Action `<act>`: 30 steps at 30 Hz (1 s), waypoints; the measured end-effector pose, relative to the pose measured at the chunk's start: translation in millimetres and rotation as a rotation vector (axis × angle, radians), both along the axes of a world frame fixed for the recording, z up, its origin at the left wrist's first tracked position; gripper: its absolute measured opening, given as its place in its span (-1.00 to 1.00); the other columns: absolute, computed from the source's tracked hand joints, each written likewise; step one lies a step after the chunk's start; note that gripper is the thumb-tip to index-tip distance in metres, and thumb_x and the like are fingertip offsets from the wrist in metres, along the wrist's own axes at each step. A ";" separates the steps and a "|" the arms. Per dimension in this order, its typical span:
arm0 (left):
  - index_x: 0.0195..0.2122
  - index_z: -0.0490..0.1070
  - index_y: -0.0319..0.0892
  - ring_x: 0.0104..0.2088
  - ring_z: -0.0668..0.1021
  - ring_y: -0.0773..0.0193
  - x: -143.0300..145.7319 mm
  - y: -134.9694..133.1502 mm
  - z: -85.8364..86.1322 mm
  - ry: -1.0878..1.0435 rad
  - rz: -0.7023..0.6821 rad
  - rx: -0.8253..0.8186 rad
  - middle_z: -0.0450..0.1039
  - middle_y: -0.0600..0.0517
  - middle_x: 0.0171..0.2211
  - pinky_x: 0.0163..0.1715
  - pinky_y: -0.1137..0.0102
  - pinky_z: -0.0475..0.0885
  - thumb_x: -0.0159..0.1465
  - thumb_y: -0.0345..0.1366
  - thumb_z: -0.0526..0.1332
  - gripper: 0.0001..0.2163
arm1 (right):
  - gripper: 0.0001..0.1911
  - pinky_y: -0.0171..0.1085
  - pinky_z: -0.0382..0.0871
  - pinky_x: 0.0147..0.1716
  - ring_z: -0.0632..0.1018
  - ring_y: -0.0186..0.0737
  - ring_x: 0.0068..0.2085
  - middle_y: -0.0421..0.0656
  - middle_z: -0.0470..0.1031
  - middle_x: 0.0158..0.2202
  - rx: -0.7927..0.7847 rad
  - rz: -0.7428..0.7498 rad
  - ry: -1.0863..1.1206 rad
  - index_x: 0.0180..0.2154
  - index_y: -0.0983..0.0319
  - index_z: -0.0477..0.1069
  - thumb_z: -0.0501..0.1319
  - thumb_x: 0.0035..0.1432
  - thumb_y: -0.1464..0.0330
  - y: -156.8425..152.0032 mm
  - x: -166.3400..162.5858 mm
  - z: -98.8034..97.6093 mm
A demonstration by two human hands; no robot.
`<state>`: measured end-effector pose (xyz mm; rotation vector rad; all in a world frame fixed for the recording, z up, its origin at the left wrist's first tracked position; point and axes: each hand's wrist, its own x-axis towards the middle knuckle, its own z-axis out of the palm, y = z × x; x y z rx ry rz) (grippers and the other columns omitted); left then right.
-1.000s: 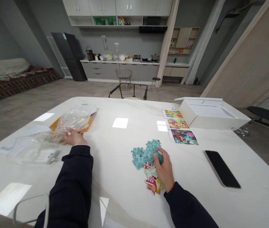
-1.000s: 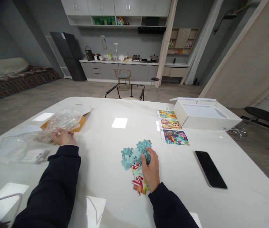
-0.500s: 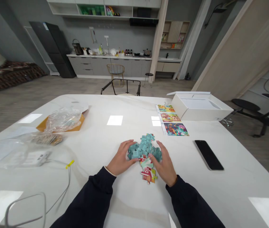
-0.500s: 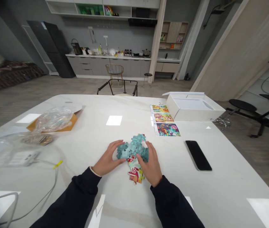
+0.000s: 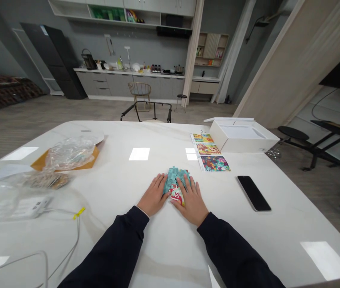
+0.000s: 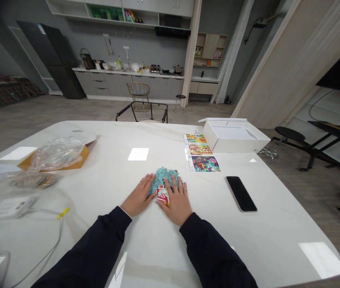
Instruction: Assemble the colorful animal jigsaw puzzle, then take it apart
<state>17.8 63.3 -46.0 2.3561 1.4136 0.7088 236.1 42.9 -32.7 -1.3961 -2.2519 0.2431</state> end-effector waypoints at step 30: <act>0.11 0.45 -0.11 -0.02 0.59 0.03 -1.8 -15.6 48.8 -1.112 0.175 -0.466 0.54 -0.16 0.05 -0.05 0.15 0.52 0.31 -0.06 0.27 -0.59 | -0.40 0.15 0.54 0.05 0.59 0.12 0.11 0.06 0.55 0.14 -0.587 -0.112 1.359 0.21 0.21 0.42 0.11 0.31 0.00 31.1 28.4 21.1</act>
